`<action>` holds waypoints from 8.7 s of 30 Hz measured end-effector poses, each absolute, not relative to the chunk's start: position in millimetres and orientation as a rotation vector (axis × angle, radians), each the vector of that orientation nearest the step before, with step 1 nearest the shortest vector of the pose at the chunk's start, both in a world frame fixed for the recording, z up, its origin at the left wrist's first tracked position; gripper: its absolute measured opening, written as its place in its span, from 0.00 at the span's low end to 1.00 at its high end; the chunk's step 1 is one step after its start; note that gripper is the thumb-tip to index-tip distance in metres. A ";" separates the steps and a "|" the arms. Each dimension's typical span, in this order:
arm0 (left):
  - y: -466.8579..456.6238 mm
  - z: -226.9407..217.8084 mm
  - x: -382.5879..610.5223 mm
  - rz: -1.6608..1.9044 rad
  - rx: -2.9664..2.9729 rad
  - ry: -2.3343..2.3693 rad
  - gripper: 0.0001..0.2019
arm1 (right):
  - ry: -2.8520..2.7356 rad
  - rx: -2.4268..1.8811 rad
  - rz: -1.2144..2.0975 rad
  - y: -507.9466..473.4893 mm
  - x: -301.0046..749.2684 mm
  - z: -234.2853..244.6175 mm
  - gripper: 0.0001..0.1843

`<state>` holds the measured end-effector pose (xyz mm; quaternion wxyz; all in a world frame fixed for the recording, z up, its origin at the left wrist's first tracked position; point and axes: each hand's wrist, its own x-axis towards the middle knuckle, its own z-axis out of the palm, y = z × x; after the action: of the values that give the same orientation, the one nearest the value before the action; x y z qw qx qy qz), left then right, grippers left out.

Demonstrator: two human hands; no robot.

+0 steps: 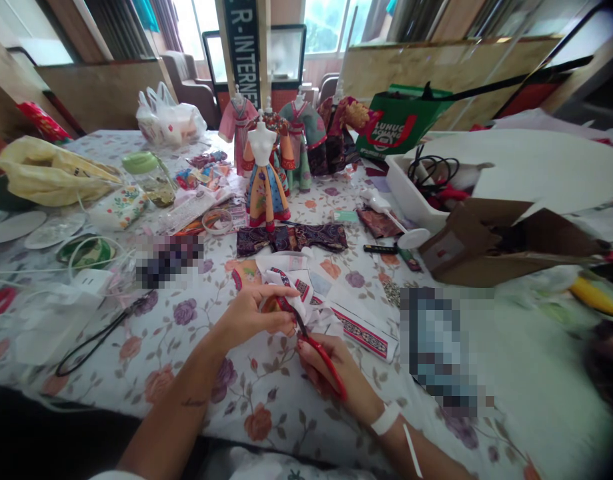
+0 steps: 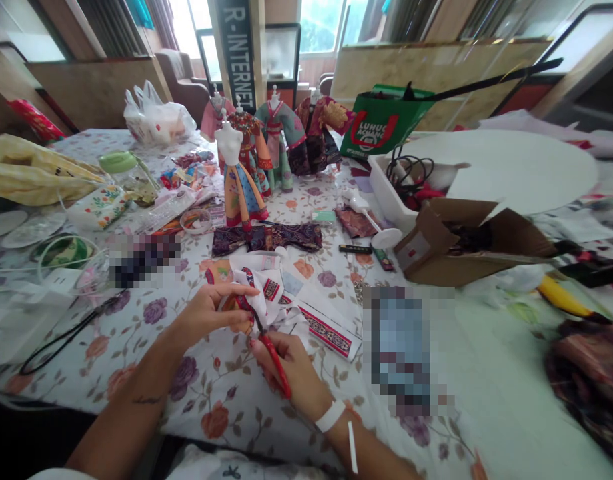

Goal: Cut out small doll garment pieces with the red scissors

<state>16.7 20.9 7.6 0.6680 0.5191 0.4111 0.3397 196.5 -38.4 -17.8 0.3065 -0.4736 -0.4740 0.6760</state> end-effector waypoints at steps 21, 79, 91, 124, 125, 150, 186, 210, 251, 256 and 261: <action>21.3 6.1 16.0 0.779 1.155 0.922 0.24 | -1.291 -1.306 1.744 -38.1 195.6 -14.6 0.27; 20.4 -1.5 20.0 0.936 1.222 0.943 0.23 | -1.214 -1.235 1.726 -39.8 195.1 -28.2 0.28; 19.7 -0.8 21.7 0.878 1.105 0.882 0.25 | -1.245 -1.235 1.723 -38.7 194.8 -23.8 0.27; 20.8 -6.1 18.9 0.862 1.158 0.894 0.25 | -1.237 -1.241 1.722 -39.9 193.3 -19.1 0.24; 20.8 -5.6 19.0 0.859 1.154 0.893 0.25 | -1.237 -1.240 1.717 -40.1 193.2 -19.3 0.25; 20.7 -6.6 18.9 0.898 1.160 0.901 0.25 | -1.231 -1.320 1.654 -41.2 192.4 -23.2 0.28; 23.9 0.4 20.8 1.029 1.384 1.084 0.11 | -1.094 -1.252 1.736 -40.8 191.7 -33.5 0.28; 24.5 3.3 22.5 1.001 1.432 1.086 0.11 | -1.204 -1.307 1.691 -40.4 192.4 -22.7 0.29; 24.2 5.9 18.7 0.979 1.457 1.104 0.12 | -1.216 -1.300 1.677 -40.5 191.5 -21.6 0.29; 24.3 6.7 17.4 0.988 1.463 1.092 0.12 | -1.211 -1.294 1.686 -40.3 192.4 -23.0 0.28; 24.8 6.2 16.5 0.961 1.476 1.116 0.13 | -1.239 -1.304 1.683 -39.9 193.1 -21.5 0.28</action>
<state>16.5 24.8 6.2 0.5041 0.6114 0.4623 0.3979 193.1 -39.9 -21.5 0.3327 -0.4991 -0.4745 0.6442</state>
